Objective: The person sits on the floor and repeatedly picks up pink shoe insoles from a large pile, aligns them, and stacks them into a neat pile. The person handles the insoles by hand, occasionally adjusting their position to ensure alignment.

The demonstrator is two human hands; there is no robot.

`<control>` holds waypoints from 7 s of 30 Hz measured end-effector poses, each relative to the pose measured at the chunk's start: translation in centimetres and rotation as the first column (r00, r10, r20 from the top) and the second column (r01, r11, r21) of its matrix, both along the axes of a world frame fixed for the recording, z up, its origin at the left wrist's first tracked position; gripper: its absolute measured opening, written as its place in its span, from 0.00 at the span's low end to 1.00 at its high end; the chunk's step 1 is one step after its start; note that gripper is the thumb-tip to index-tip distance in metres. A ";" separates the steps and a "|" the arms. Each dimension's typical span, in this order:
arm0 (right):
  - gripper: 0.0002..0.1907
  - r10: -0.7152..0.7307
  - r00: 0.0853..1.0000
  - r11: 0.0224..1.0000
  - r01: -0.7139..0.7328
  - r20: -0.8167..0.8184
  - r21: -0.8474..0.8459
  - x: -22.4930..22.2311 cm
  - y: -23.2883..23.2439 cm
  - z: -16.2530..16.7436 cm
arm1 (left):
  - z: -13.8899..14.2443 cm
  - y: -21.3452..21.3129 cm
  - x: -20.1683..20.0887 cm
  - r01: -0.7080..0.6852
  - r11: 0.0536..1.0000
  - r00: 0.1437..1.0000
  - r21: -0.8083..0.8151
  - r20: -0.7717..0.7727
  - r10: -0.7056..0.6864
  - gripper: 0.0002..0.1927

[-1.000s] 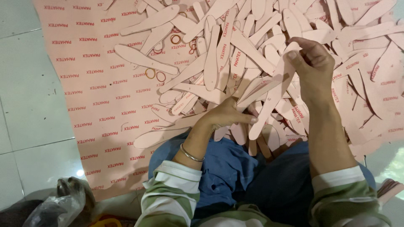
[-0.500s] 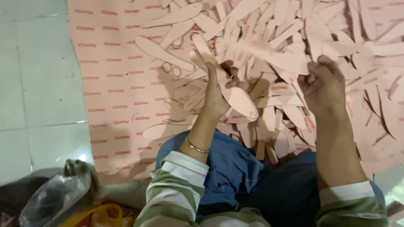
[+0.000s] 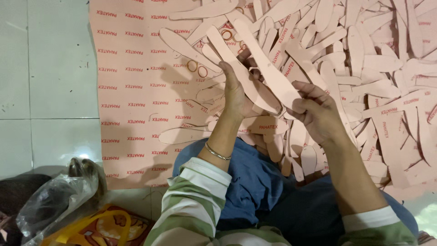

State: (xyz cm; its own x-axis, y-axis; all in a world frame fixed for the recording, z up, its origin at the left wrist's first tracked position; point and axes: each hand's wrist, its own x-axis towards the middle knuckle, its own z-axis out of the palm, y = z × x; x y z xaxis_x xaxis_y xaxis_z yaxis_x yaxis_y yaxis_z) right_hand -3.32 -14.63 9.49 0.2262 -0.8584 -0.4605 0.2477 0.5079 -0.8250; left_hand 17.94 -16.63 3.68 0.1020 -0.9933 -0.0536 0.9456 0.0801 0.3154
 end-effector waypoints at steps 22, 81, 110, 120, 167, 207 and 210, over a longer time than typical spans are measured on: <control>0.25 -0.205 0.074 0.649 -0.736 -0.976 -0.193 -6.1 -2.6 -9.0 | 0.0 -0.8 4.5 -0.276 0.842 0.947 0.463 0.280 0.157 0.06; 0.08 -0.529 0.515 0.544 -0.404 -0.674 -0.735 -3.1 -0.7 0.7 | 1.3 0.2 0.9 0.094 0.897 0.836 0.432 0.455 -0.307 0.22; 0.12 -0.587 0.516 0.412 -0.474 -0.624 -0.778 -3.6 -0.4 -0.4 | 1.3 1.8 -1.2 0.452 0.880 0.440 0.146 0.822 -0.362 0.14; 0.15 -0.573 0.463 0.426 -0.537 -0.676 -0.729 -5.8 -1.1 -1.5 | -2.3 0.1 2.5 -0.244 0.966 -0.455 0.091 0.868 -0.197 0.12; 0.18 0.158 0.409 0.811 -0.574 -0.899 -0.118 0.2 -0.1 0.3 | -5.5 -3.6 10.1 -0.554 0.803 -0.507 0.219 0.677 -0.534 0.16; 0.32 -0.345 0.875 0.420 -0.179 -0.339 -0.890 2.7 3.5 5.7 | 15.8 10.1 -1.1 0.154 0.689 0.384 -0.708 0.686 0.619 0.10; 0.33 -0.295 0.870 0.284 -0.315 -0.395 -0.905 1.2 4.1 7.0 | 15.3 10.9 -1.4 0.124 0.746 0.468 -0.654 0.702 0.537 0.09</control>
State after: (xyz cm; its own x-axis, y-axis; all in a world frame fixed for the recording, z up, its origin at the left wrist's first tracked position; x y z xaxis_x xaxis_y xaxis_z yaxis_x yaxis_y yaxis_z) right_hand -2.15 -10.49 16.53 0.2925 -0.7308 0.6168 -0.2578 -0.6814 -0.6850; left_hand 16.53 -5.73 18.96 -0.0289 -0.7075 0.7061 0.1771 0.6916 0.7002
